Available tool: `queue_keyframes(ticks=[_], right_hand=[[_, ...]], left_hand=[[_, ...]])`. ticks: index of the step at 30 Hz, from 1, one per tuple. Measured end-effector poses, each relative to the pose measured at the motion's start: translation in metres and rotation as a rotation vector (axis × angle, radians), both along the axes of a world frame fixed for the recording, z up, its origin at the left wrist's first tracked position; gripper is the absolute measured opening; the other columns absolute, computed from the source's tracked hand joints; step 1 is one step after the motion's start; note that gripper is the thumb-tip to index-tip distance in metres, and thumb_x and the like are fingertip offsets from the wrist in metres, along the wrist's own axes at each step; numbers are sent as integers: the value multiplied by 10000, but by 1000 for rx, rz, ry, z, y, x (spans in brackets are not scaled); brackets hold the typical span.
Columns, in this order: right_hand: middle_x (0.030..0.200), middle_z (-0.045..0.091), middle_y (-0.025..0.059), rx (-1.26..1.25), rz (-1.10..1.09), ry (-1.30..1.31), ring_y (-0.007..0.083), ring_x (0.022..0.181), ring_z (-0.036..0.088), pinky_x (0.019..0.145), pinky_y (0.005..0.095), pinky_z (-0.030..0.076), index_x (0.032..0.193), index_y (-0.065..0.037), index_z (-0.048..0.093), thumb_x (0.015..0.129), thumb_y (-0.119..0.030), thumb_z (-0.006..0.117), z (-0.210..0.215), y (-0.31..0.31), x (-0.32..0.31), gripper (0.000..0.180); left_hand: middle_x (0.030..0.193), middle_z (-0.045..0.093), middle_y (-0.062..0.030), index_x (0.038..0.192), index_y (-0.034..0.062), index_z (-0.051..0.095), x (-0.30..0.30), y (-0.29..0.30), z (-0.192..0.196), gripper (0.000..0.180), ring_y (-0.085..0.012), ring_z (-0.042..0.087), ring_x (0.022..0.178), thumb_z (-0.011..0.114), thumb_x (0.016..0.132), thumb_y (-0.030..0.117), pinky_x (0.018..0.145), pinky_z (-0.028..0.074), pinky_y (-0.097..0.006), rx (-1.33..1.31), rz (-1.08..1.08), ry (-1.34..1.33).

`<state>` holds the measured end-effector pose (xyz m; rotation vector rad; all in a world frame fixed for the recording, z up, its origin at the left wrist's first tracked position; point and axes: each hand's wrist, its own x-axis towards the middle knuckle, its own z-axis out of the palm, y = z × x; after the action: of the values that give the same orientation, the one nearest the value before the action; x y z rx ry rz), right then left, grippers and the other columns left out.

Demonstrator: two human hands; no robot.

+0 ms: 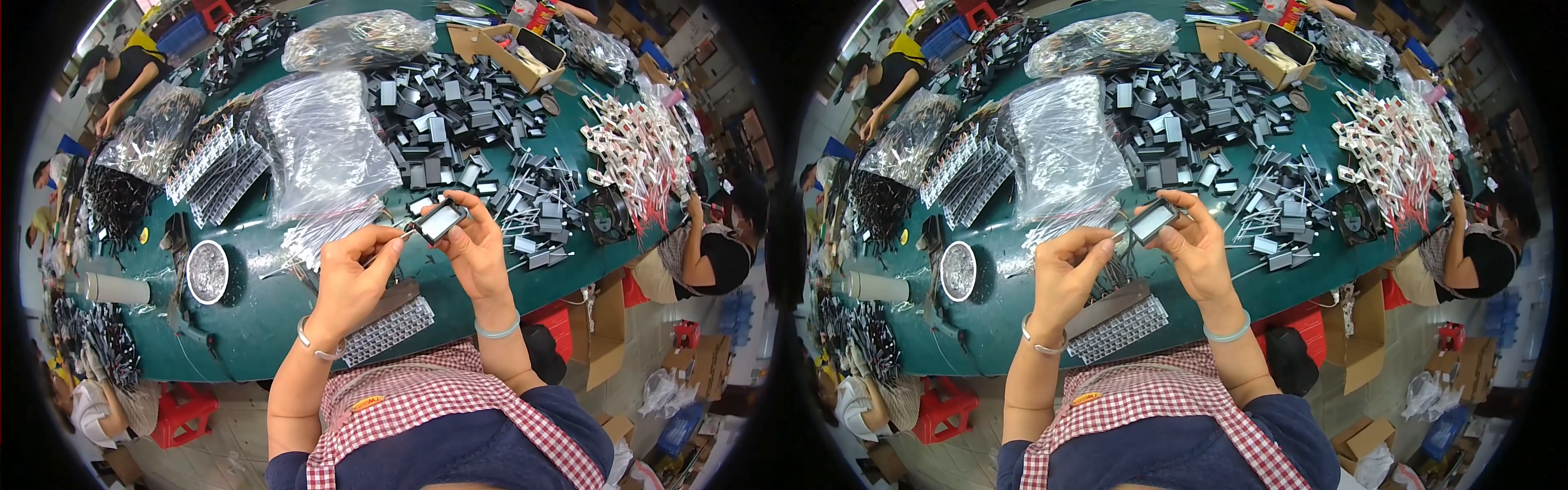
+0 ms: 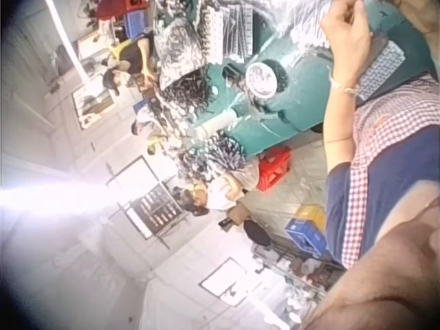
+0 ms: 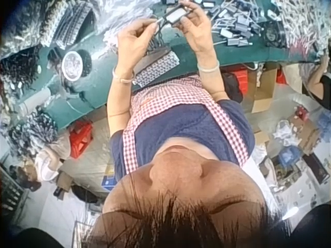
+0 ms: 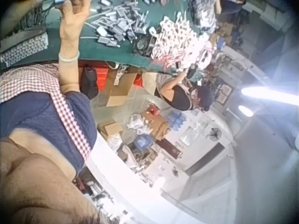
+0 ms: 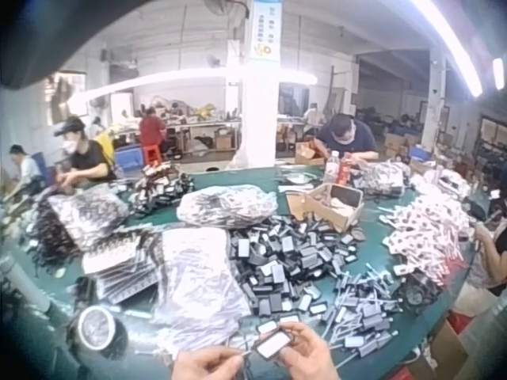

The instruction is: The person assembles electronic circuit boards and wires into plastic housings by hand on an assembly bench.

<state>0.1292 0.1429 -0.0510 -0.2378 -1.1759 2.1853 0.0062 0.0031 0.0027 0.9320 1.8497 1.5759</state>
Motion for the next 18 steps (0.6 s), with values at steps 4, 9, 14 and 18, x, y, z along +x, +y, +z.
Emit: queue_keyframes(ticks=[4, 9, 14, 18], right_hand=[[1176, 630, 192, -106, 32, -6, 172, 965, 645, 811, 288, 538, 1318, -17, 441, 905, -125, 660, -3, -4, -1, 479], [1181, 627, 195, -107, 47, 2, 175, 971, 645, 811, 290, 540, 1320, -18, 439, 905, -126, 661, -4, -7, -1, 483], [1184, 621, 201, -69, 35, 22, 194, 1007, 637, 834, 304, 538, 1316, -5, 435, 896, -83, 657, 1, -7, -1, 481], [1186, 618, 200, 209, -63, -13, 208, 1058, 621, 879, 316, 524, 1296, 9, 449, 870, 8, 642, 4, -6, -5, 467]], left_hand=[[649, 585, 47, 946, -35, 706, 1, -1, -4, 133, 1, 437, 562, 665, 866, 62, 495, 316, -182, 57, 24, -21], [659, 598, 42, 945, -32, 706, 2, -3, -3, 128, -1, 460, 571, 665, 865, 59, 503, 336, -180, 46, 31, 15], [654, 600, 38, 948, -29, 708, 2, -1, -3, 131, -4, 468, 572, 669, 865, 64, 502, 343, -181, 32, 38, 70], [644, 605, 24, 935, -23, 705, 0, 1, -6, 124, -11, 470, 565, 674, 866, 75, 496, 345, -185, 38, 38, 168]])
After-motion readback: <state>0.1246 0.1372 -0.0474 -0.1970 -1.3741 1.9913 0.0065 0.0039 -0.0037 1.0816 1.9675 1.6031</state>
